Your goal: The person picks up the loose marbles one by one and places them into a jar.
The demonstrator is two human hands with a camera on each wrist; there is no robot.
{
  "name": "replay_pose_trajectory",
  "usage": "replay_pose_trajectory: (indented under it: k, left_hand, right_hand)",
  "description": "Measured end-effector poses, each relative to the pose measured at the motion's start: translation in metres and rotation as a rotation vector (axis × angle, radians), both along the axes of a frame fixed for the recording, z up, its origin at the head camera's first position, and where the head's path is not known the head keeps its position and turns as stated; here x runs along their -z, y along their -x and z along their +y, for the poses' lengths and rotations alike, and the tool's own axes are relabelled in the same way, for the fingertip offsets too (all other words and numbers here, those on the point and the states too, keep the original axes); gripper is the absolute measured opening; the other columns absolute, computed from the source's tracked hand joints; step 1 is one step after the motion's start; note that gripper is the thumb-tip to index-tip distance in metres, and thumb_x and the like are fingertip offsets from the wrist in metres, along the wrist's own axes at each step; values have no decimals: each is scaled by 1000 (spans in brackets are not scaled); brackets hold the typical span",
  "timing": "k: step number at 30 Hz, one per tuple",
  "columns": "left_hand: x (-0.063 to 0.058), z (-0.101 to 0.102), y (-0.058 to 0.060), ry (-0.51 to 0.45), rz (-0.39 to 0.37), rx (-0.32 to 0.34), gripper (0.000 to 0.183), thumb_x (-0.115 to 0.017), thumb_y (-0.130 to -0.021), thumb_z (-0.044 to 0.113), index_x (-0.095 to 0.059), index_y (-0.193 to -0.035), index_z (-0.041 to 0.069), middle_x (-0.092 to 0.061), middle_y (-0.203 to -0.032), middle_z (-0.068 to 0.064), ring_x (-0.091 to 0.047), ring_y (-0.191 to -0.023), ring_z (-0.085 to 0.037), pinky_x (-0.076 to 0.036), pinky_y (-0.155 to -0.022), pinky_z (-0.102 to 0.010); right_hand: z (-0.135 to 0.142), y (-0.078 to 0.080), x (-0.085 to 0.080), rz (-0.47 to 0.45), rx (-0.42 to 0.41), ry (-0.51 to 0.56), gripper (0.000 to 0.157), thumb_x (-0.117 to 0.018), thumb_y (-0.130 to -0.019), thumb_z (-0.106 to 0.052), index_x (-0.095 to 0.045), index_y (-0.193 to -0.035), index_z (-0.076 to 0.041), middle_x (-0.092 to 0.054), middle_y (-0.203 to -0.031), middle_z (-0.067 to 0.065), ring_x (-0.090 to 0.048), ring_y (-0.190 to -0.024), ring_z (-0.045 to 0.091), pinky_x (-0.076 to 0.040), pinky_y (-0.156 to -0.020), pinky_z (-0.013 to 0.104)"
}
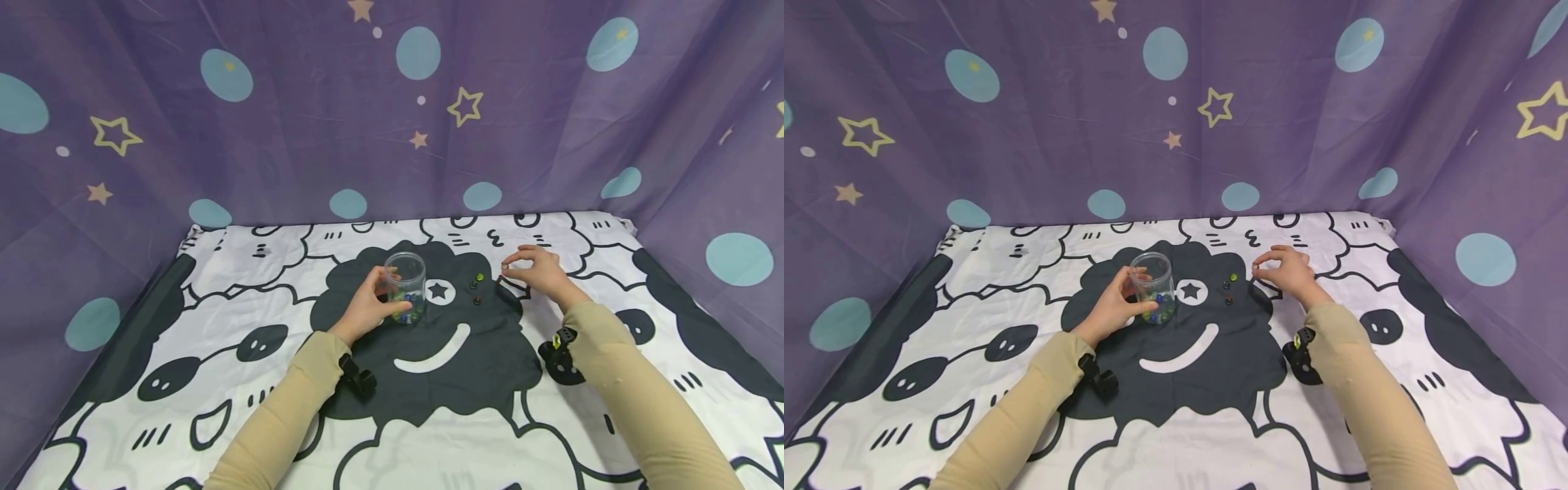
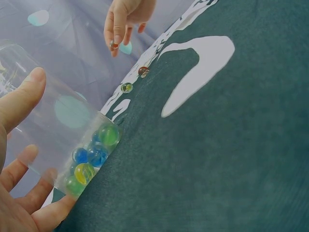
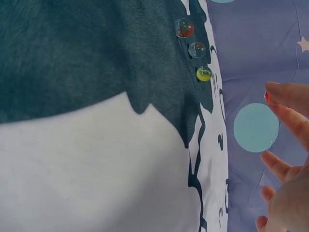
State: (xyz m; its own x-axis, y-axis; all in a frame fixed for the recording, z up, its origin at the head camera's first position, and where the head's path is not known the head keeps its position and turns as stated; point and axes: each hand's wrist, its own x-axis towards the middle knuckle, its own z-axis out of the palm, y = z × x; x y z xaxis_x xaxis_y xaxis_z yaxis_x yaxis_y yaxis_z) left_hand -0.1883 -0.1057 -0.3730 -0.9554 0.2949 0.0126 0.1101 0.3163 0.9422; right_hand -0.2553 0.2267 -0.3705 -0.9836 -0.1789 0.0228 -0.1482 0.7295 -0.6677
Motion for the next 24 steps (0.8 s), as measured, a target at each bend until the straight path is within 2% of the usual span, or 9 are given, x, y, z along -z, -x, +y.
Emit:
replay_pose_trajectory:
  k: [7,18,24]
  left_hand:
    - [0,0,0,4,4,0,62,-71,-85,9,-38,-137,7,-45,-137,-16,-46,-127,-33,-49,-95,-42]
    - [1,0,0,4,-3,1,63,-71,-85,9,-37,-139,7,-44,-137,-15,-46,-127,-33,-49,-95,-42]
    - [0,0,0,2,2,3,64,-71,-85,9,-36,-139,6,-44,-137,-16,-45,-127,-33,-49,-96,-42]
  right_hand:
    - [0,0,-3,-1,14,9,32,-65,-89,-19,-66,-110,4,-34,-144,29,-23,-135,47,-14,-109,59]
    - [-4,-1,-14,-1,5,49,34,-65,-90,-20,-64,-114,3,-32,-147,26,-16,-138,48,-4,-113,64]
    - [-7,-3,-20,-6,16,89,35,-66,-89,-21,-65,-114,2,-31,-149,23,-12,-139,50,-12,-112,64]
